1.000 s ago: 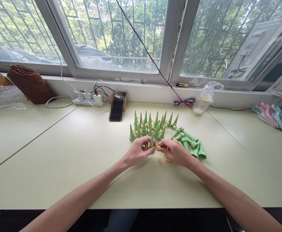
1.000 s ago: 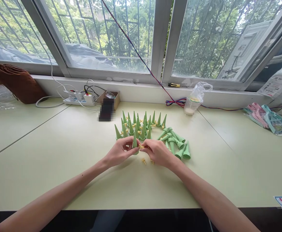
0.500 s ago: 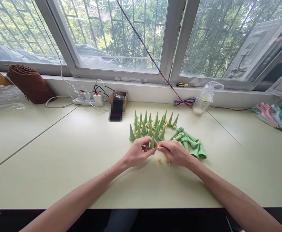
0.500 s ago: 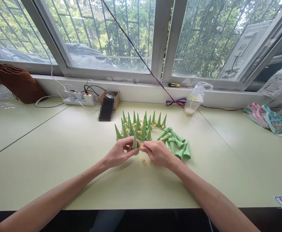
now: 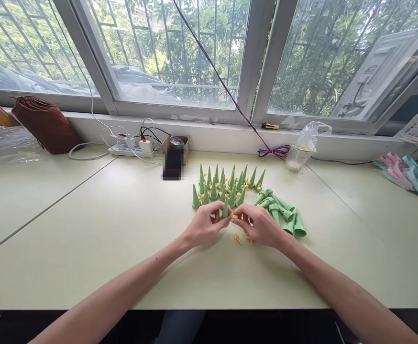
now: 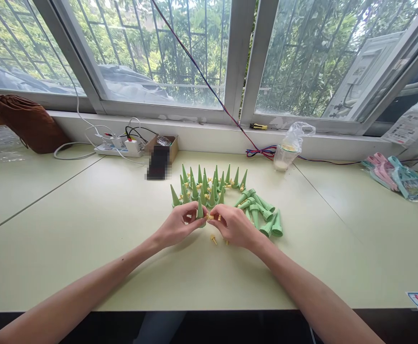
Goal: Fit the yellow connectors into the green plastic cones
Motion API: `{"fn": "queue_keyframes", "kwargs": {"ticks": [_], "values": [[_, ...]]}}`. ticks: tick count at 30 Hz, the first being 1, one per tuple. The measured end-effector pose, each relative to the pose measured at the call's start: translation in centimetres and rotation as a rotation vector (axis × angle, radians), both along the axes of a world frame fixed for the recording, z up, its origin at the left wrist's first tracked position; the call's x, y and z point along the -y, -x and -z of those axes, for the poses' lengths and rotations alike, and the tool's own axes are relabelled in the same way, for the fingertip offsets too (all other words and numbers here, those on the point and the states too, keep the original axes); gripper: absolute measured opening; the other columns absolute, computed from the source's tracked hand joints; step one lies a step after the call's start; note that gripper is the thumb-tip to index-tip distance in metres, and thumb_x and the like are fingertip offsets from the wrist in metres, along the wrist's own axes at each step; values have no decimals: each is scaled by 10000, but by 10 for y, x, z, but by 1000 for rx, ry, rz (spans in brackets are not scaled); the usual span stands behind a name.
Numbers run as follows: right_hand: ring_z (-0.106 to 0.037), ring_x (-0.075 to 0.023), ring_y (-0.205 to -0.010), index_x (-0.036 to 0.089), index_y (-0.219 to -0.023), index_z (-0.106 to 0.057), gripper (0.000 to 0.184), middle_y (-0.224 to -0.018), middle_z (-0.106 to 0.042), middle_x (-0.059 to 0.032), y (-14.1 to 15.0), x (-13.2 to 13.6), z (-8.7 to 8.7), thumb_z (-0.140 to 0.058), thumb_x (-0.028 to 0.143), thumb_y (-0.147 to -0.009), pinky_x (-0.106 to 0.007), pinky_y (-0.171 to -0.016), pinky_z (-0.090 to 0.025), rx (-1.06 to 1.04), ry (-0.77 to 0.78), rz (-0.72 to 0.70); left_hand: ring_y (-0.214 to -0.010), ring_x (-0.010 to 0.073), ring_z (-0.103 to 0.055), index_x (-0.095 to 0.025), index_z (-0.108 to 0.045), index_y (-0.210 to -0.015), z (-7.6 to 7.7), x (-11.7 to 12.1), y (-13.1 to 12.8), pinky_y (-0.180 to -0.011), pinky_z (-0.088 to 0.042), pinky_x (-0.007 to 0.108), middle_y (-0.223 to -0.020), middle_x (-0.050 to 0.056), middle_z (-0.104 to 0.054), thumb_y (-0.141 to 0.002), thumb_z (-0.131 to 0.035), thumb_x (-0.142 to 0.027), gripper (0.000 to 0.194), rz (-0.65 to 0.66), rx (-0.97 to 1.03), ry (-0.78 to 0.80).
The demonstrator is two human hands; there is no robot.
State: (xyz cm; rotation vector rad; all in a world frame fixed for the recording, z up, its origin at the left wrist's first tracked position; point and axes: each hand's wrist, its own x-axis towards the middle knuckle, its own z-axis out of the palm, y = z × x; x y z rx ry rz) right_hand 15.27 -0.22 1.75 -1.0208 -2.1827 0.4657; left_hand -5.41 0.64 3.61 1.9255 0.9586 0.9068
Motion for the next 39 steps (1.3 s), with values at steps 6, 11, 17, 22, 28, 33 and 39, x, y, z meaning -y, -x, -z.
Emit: {"fn": "queue_keyframes", "kwargs": {"ticks": [6, 11, 17, 22, 28, 33, 39], "values": [[-454, -119, -577, 185, -864, -588, 103, -717, -599, 5, 0, -1, 2, -558, 225, -953, -236, -584, -351, 2, 17, -17, -587, 99, -382, -151, -668, -903, 1, 0, 0, -534, -399, 220, -658, -40, -458, -856, -609, -278, 147, 12, -20, 23], [-420, -111, -563, 191, -846, -575, 112, -686, -565, 25, 0, -1, 3, -555, 219, -952, -229, -575, -333, 9, 41, -8, -589, 101, -383, -152, -657, -899, 2, 0, 1, -534, -391, 223, -672, -32, -473, -859, -607, -284, 147, 18, -35, 26], [-401, -112, -556, 195, -834, -561, 131, -663, -540, 31, -2, -2, 6, -541, 232, -958, -230, -571, -321, 39, 23, -3, -594, 99, -384, -149, -656, -900, 3, 0, 1, -532, -369, 223, -676, -32, -472, -859, -606, -268, 136, 23, -36, 17], [-394, -111, -552, 194, -830, -554, 150, -656, -533, 32, -1, -2, 5, -518, 237, -969, -228, -568, -314, 54, 16, -9, -594, 98, -379, -150, -655, -891, 4, 0, 2, -533, -357, 223, -666, -38, -457, -864, -602, -264, 129, 25, -38, -3], [-405, -113, -548, 193, -812, -542, 177, -650, -534, 25, -1, -1, 3, -492, 237, -976, -228, -566, -308, 67, 18, -15, -590, 97, -374, -152, -653, -888, 4, 0, 1, -530, -357, 222, -661, -43, -445, -864, -603, -266, 126, 27, -35, -2], [-406, -116, -547, 197, -813, -542, 193, -654, -540, 19, -1, -1, 2, -470, 246, -985, -230, -567, -308, 81, 18, -13, -589, 97, -377, -153, -658, -891, 4, 0, 1, -529, -370, 221, -663, -42, -437, -862, -605, -261, 123, 31, -31, -1], [-405, -119, -542, 197, -810, -536, 197, -646, -533, 18, -1, 0, 1, -461, 245, -985, -234, -563, -308, 94, 18, -10, -589, 96, -380, -152, -667, -906, 5, 0, 1, -529, -389, 219, -674, -39, -438, -866, -607, -270, 138, 34, -25, 1]]}}
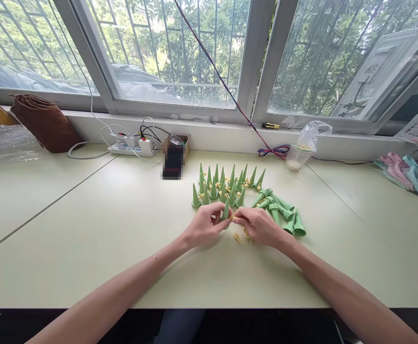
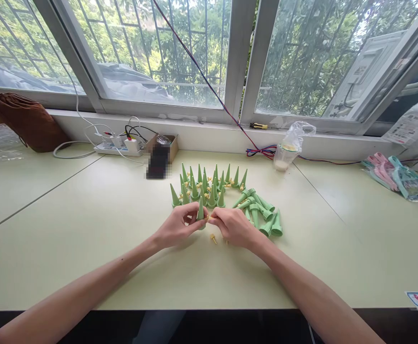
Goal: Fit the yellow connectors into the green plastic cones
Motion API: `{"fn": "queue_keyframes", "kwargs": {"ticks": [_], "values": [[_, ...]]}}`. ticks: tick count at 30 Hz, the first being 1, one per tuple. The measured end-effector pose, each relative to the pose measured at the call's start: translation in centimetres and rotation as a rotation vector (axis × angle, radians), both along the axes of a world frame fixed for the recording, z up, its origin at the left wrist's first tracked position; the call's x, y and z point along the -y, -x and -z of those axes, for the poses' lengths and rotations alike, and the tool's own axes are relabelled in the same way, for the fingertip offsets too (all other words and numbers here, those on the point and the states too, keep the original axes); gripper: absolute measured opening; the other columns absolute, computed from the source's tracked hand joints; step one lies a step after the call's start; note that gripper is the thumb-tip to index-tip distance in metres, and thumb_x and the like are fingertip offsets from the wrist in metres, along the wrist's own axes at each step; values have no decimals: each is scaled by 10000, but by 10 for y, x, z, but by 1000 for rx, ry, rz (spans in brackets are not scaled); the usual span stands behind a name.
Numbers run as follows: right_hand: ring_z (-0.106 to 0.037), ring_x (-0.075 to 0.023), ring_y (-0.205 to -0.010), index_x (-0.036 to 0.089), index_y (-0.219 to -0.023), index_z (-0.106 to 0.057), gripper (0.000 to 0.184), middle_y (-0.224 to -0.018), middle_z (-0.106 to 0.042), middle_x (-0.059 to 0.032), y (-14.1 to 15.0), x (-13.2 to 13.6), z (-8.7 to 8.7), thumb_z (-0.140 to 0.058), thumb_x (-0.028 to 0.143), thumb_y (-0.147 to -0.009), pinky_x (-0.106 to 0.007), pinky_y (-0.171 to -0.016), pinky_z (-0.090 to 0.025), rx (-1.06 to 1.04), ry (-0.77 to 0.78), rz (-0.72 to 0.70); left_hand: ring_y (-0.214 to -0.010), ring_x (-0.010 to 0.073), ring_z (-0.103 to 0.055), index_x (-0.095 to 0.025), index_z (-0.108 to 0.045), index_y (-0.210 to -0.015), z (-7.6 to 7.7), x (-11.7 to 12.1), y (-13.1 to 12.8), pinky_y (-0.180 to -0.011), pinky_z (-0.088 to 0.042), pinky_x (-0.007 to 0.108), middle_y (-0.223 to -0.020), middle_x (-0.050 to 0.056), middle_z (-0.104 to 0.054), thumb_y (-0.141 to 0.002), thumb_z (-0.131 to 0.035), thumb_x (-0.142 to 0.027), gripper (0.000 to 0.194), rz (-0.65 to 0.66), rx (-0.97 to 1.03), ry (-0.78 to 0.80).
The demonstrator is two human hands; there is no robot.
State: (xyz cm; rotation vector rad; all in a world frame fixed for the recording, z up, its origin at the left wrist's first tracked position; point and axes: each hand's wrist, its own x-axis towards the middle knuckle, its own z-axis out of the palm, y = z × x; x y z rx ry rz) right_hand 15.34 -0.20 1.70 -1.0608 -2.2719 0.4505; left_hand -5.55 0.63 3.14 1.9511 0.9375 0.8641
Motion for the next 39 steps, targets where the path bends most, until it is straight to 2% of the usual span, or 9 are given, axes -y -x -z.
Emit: {"fn": "queue_keyframes", "kwargs": {"ticks": [5, 11, 22, 34, 39], "values": [[-415, -121, -548, 197, -814, -537, 197, -652, -541, 15, 0, 0, 0, -460, 246, -988, -237, -567, -310, 4, 2, 4, -590, 98, -383, -150, -678, -913, 0, 0, 0, -532, -410, 216, -650, -43, -423, -867, -609, -284, 158, -10, 5, 2], [-410, -122, -548, 196, -809, -534, 209, -649, -537, 14, -1, 0, 0, -449, 252, -991, -242, -567, -310, 14, 8, 4, -584, 97, -398, -148, -689, -910, -4, 2, 0, -541, -433, 219, -649, -33, -477, -862, -612, -291, 170, -5, 11, 21], [-433, -124, -555, 196, -818, -551, 218, -658, -552, 14, 0, 0, 1, -447, 254, -1000, -247, -569, -330, 6, 21, 7, -588, 106, -401, -145, -693, -917, -3, 1, 0, -543, -466, 228, -641, -33, -438, -855, -619, -321, 201, -21, 20, 53], [-566, -152, -687, 185, -1005, -604, 137, -857, -655, -46, 0, 0, 1, -519, 291, -993, -260, -625, -404, -53, -43, 12, -588, 103, -400, -146, -694, -897, -5, -1, -1, -532, -461, 218, -650, -22, -490, -839, -638, -321, 193, -70, 47, 28], [-561, -149, -665, 191, -947, -586, 120, -836, -654, -36, 0, -1, 2, -522, 284, -989, -256, -623, -398, -59, -34, 27, -577, 100, -402, -145, -694, -894, -4, -1, -1, -532, -463, 221, -655, -20, -501, -839, -638, -328, 199, -65, 38, 36]]}}
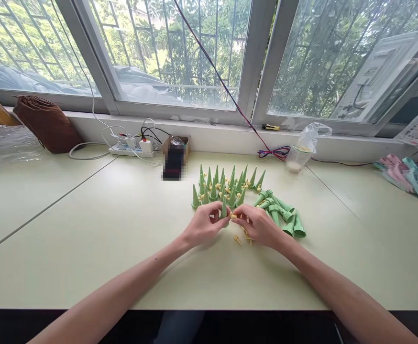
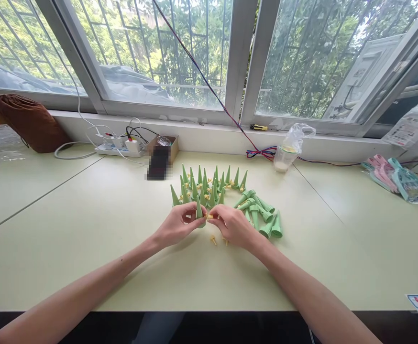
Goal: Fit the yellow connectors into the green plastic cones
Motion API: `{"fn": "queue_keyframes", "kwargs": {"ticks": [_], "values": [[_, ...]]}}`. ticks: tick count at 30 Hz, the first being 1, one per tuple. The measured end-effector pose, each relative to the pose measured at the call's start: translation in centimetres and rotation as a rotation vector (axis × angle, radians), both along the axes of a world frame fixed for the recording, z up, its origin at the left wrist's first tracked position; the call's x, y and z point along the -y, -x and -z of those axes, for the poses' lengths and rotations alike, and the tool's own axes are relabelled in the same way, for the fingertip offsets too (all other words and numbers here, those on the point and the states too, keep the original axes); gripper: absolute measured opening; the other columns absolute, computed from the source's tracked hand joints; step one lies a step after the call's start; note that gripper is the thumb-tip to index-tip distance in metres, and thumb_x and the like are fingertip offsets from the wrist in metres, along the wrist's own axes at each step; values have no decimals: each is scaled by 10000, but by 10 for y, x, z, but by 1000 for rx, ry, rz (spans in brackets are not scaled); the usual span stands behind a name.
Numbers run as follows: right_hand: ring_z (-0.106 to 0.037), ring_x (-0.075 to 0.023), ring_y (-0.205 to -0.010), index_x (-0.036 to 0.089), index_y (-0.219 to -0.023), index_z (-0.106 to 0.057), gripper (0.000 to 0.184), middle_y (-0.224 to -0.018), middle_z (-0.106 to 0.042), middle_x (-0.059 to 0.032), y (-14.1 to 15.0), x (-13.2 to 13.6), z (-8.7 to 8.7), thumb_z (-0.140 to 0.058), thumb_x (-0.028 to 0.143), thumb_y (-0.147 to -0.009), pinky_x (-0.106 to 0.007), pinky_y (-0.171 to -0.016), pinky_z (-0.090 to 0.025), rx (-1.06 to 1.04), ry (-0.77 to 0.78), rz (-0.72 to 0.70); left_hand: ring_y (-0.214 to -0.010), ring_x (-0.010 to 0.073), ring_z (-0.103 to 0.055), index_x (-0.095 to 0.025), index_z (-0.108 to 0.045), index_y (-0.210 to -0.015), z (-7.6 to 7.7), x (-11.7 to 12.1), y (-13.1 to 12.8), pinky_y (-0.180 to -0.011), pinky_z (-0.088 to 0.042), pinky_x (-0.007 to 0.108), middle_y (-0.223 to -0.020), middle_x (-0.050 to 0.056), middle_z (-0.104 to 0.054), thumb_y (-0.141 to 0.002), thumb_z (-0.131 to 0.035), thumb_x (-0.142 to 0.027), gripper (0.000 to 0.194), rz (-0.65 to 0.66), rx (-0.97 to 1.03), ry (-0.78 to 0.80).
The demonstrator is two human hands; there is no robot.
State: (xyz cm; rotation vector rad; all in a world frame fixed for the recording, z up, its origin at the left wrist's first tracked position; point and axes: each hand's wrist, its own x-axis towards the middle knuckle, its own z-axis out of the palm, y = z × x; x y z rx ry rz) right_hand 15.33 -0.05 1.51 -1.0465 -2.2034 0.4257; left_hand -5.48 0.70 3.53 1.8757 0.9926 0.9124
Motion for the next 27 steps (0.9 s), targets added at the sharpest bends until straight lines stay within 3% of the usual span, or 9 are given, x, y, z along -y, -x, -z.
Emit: {"fn": "queue_keyframes", "kwargs": {"ticks": [6, 12, 27], "values": [[-538, -141, -617, 192, -906, -578, 148, -794, -652, -25, 1, 1, -1, -498, 281, -993, -253, -612, -385, -1, 18, -14, -600, 108, -446, -141, -692, -907, 2, 0, 0, -545, -473, 228, -695, 2, -551, -840, -638, -321, 199, 21, 4, 18], [-510, -133, -605, 196, -873, -570, 143, -758, -633, -10, 1, 2, -2, -504, 257, -984, -249, -600, -373, 9, 35, -15, -571, 100, -395, -144, -689, -904, 2, 0, 0, -532, -444, 224, -645, -31, -474, -836, -637, -326, 200, 17, -7, 33], [-465, -127, -573, 202, -854, -556, 170, -702, -583, 7, 0, 2, -3, -489, 273, -993, -240, -583, -352, 37, 34, -19, -590, 107, -420, -140, -676, -916, 0, 1, 0, -544, -446, 231, -661, -21, -492, -844, -628, -333, 212, 37, -18, 49]]}}
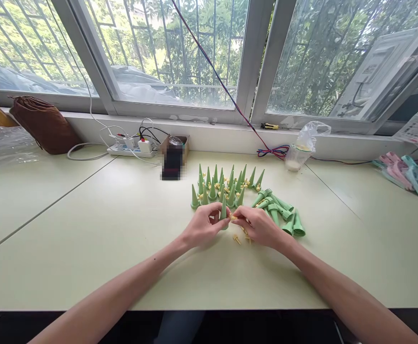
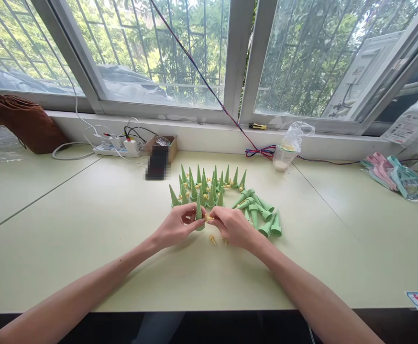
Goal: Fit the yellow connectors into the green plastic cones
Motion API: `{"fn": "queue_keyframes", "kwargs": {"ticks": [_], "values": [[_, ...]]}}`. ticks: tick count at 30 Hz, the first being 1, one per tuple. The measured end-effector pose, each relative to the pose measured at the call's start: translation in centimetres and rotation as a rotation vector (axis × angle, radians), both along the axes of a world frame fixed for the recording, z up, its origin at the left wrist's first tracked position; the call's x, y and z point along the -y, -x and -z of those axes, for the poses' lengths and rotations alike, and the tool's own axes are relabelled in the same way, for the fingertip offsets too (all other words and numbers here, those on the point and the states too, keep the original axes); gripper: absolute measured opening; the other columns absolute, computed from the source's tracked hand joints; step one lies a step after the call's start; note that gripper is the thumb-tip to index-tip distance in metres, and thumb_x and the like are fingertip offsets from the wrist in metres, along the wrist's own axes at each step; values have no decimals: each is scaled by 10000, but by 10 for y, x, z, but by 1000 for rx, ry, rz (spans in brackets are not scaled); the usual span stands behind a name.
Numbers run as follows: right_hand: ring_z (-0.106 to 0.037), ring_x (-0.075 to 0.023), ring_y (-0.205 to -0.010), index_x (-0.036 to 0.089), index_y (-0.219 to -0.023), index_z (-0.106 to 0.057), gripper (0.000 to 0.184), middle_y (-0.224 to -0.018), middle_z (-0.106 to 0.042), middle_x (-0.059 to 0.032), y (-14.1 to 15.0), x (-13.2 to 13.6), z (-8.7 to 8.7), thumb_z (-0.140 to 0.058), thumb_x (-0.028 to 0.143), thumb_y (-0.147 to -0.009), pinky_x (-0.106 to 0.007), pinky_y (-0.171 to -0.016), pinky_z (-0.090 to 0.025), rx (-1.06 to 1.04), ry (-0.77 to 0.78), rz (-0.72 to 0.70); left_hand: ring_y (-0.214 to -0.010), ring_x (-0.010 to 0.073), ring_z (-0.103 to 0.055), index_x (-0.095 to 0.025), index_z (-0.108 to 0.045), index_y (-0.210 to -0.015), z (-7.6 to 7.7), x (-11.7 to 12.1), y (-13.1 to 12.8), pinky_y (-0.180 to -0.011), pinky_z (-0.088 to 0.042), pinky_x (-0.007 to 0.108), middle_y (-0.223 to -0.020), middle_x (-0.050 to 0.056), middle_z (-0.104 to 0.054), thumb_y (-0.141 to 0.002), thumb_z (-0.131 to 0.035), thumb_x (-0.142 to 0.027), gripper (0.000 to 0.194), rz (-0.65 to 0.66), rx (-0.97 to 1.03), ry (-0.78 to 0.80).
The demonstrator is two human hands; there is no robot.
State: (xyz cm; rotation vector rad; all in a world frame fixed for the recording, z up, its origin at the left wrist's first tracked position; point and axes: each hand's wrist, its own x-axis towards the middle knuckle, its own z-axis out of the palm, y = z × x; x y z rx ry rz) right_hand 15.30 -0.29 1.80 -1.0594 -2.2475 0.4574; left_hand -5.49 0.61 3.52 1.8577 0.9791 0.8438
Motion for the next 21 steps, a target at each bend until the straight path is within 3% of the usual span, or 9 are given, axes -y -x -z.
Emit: {"fn": "queue_keyframes", "kwargs": {"ticks": [14, 21], "values": [[-428, -122, -569, 198, -857, -558, 160, -689, -549, 16, -1, 0, 2, -489, 259, -988, -234, -580, -328, 14, -15, -8, -598, 106, -393, -146, -676, -917, 1, 0, 1, -538, -416, 222, -639, -45, -417, -852, -622, -295, 172, 11, -16, -47], [-402, -116, -564, 195, -847, -553, 158, -680, -537, 22, -1, -1, 3, -488, 244, -982, -231, -570, -317, 6, -7, -15, -597, 102, -383, -156, -663, -898, 1, 0, 1, -542, -419, 220, -665, -37, -451, -862, -606, -278, 138, 8, -53, -107]]}}
